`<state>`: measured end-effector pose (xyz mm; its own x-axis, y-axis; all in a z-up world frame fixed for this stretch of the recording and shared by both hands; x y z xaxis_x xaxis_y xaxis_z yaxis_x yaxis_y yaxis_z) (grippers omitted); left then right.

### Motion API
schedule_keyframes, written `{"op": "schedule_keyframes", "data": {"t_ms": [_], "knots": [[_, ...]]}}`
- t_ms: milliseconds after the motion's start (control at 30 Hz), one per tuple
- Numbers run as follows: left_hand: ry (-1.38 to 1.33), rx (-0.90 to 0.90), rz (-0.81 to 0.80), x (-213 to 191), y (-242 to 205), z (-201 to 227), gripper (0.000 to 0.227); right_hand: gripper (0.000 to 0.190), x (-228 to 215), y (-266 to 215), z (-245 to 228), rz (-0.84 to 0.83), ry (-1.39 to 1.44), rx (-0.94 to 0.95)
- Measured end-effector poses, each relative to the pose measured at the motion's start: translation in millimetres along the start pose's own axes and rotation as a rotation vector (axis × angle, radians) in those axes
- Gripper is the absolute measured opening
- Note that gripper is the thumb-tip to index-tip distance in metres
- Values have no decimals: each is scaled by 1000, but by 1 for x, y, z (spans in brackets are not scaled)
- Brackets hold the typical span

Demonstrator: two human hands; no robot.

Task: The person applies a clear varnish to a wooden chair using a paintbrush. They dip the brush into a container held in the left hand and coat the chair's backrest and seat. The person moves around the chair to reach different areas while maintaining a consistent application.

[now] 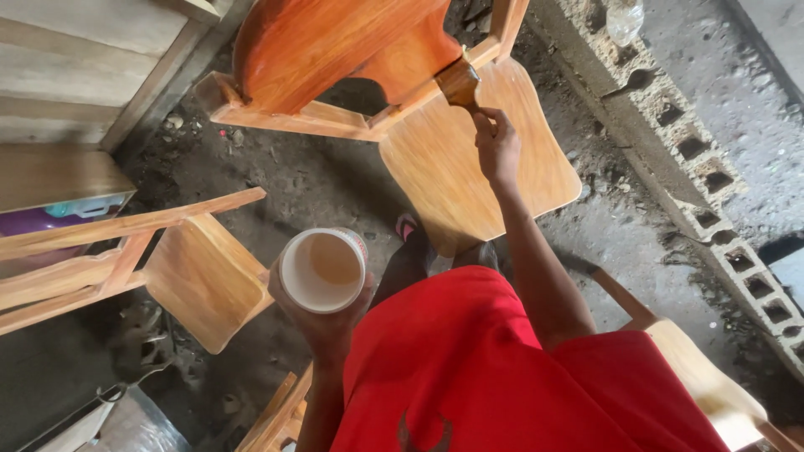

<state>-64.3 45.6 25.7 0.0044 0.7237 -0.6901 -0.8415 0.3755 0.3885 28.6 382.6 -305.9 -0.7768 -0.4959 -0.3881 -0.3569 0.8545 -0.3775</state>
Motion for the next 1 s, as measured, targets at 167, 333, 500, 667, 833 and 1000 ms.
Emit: {"op": "schedule_keyframes", "data": {"t_ms": [167, 333, 500, 667, 833, 1000], "knots": [[-61, -42, -50, 5, 2, 0, 100, 25, -31, -39, -68, -189, 359, -159], [-89, -22, -67, 8, 0, 1, 101, 23, -4, -22, -12, -222, 436, -80], [-5, 53, -67, 4, 1, 13, 102, 27, 18, 1, 39, -245, 243, -15], [0, -37, 3, -3, -1, 2, 102, 17, -8, 34, 87, -55, -133, -20], [53, -29, -13, 0, -4, 7, 103, 19, -31, 66, 39, -62, -481, -117], [-45, -88, -111, 7, -5, 16, 109, 19, -40, 52, -53, -237, -485, -663]]}}
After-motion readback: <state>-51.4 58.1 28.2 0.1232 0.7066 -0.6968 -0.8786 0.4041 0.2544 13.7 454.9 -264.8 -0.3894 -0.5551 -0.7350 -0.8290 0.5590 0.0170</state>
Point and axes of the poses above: each hand's wrist, its own y-axis towards the middle knuckle, its own x-axis out of the palm, z = x × y, the point moved 9 cm from there along y, towards the middle knuckle, and after that the axes turned 3 degrees about -y, right-handed, at the moved point
